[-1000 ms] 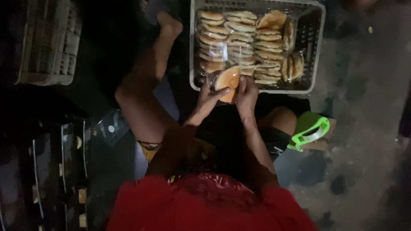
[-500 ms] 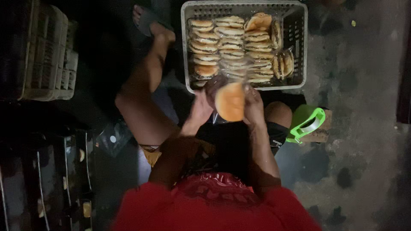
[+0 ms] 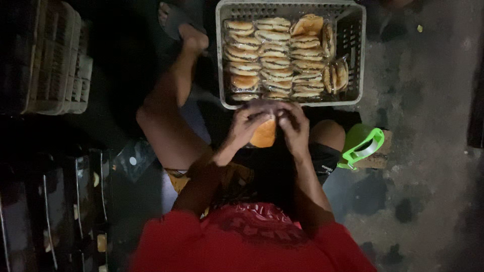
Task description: The person places bread items into individual plastic bags and then puts them into a crate.
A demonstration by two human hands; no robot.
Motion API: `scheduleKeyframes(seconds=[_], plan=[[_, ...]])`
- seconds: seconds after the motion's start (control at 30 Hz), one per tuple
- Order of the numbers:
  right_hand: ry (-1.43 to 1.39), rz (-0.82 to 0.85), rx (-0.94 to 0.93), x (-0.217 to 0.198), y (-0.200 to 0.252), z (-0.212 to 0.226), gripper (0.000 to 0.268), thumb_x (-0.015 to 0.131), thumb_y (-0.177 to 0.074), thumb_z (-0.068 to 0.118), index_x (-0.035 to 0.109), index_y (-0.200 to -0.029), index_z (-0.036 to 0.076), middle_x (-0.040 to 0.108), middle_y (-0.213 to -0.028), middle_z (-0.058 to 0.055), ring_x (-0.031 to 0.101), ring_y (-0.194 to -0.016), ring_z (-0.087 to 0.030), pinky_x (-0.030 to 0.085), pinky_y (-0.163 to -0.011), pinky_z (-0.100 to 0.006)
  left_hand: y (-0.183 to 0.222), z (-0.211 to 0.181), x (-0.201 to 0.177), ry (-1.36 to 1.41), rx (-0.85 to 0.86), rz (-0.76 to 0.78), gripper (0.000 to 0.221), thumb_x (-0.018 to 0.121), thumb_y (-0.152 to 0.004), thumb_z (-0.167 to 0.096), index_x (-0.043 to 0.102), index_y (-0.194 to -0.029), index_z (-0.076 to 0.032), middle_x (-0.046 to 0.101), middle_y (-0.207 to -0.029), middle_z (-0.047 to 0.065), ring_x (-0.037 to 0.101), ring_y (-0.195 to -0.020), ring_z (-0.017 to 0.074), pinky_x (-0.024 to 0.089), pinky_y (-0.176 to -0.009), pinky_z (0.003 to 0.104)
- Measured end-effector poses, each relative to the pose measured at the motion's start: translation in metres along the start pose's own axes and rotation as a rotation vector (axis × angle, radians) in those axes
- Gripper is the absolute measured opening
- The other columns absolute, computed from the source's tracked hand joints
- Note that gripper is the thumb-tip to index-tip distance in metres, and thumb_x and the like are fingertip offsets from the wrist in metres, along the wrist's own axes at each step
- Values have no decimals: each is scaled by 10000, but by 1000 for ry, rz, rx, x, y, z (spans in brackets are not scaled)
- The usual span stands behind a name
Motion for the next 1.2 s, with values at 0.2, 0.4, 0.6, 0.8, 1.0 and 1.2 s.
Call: scheduleKeyframes(seconds=[0.2,0.4,0.6,0.8,1.0,1.2], plan=[[-338,-94,300,2,2,-29,168,742,-975,98,726,-1033,-58,604,-971,-15,539,-741,-121,418,-655,-290,-15,2,-11,79,-66,-34,179,647,-1048,-75,649,-1214,-10,690,-1043,21,616,-986,138,521,-920,292],[-566,-53,334,9,9,-45,155,715,-983,117,723,-985,-38,717,-964,-45,640,-845,-119,506,-790,-274,-20,45,15,487,-297,-62,209,661,-964,-93,633,-1155,-12,695,-1028,27,647,-944,140,534,-844,300],[-289,-289,311,-16,19,-56,84,696,-994,21,670,-1072,2,661,-985,-53,522,-815,-127,416,-734,-281,2,16,24,-200,-110,-11,179,691,-1033,-158,703,-1131,-10,758,-992,76,708,-862,120,574,-764,275],[-217,-236,24,-10,11,-6,82,669,-1012,-22,654,-1080,20,656,-1133,-61,630,-1071,-155,507,-994,-293,5,13,23,-203,-154,-135,176,741,-959,-116,728,-1096,-6,787,-953,87,698,-837,105,558,-755,271],[131,-185,-53,-12,4,23,65,685,-958,8,694,-1015,-23,579,-1166,-89,577,-1140,-194,465,-995,-313,3,-22,24,-415,172,-131,194,761,-960,-149,665,-1055,-10,698,-971,76,626,-900,122,516,-809,288],[-326,-374,-87,-13,17,-9,119,671,-1029,30,592,-940,28,573,-1071,-46,551,-1006,-152,447,-958,-285,18,34,37,73,-216,-321,145,681,-1006,-157,670,-1019,-13,652,-911,11,550,-847,103,470,-782,289]])
Point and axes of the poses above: each hand's wrist, its own y-axis away from the middle knuckle, its own x-axis out of the palm, z = x × y, the point moved 9 cm from there along -y, towards the middle knuckle
